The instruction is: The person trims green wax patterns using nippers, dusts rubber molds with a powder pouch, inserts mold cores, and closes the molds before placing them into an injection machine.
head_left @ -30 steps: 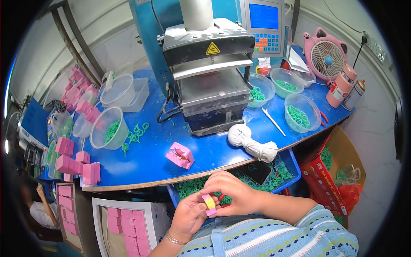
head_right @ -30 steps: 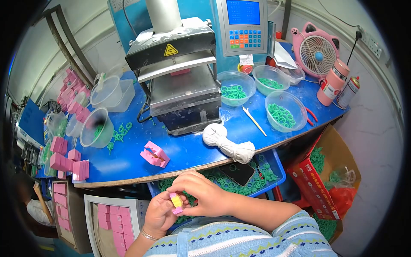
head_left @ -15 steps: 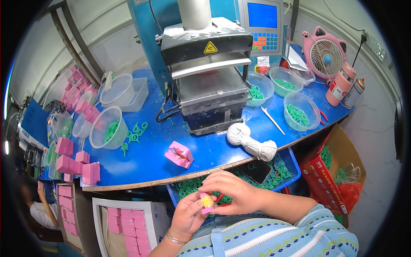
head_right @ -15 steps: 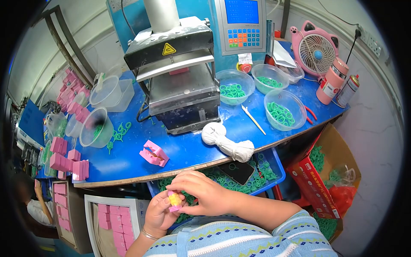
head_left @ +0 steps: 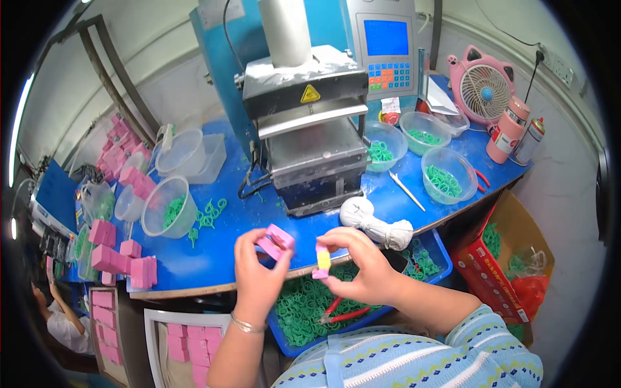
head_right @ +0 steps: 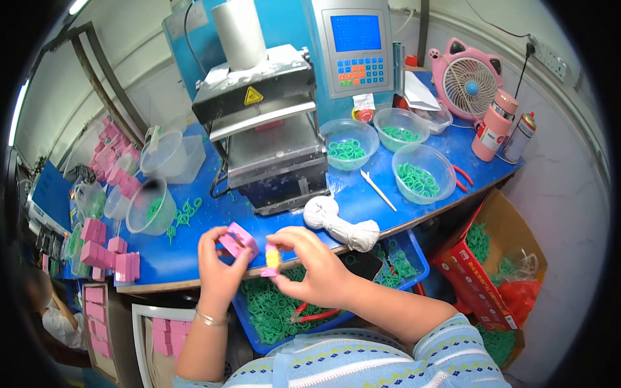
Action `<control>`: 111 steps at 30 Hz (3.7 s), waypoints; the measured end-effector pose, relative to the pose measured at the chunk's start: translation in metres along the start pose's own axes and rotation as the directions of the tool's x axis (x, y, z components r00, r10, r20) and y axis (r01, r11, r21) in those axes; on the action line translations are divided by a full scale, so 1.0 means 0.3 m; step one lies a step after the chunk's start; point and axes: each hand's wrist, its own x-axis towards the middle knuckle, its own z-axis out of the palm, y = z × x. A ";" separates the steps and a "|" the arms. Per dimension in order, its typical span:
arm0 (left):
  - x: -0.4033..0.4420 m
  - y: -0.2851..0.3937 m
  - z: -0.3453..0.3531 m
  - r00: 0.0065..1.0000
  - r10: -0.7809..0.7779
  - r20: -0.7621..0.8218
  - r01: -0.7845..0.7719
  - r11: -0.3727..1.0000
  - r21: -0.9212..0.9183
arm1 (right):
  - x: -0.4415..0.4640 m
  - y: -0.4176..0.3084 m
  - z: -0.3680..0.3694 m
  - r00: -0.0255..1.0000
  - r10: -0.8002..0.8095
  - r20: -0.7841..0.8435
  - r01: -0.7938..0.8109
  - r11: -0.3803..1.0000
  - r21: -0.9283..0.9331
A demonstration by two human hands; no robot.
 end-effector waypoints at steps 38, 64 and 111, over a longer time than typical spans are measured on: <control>-0.032 -0.040 -0.003 1.000 0.025 -0.001 -0.024 0.952 -0.304 | 0.094 0.069 0.158 0.924 0.364 0.114 -0.351 0.929 -0.122; -0.057 -0.087 0.068 0.996 0.014 -0.084 -0.022 0.996 -0.088 | 0.084 0.071 0.188 0.998 0.017 0.061 0.009 0.914 -0.406; -0.118 -0.038 0.064 0.984 0.112 0.136 -0.134 0.978 0.158 | -0.022 0.055 0.001 0.979 -0.109 0.174 0.184 0.838 -0.514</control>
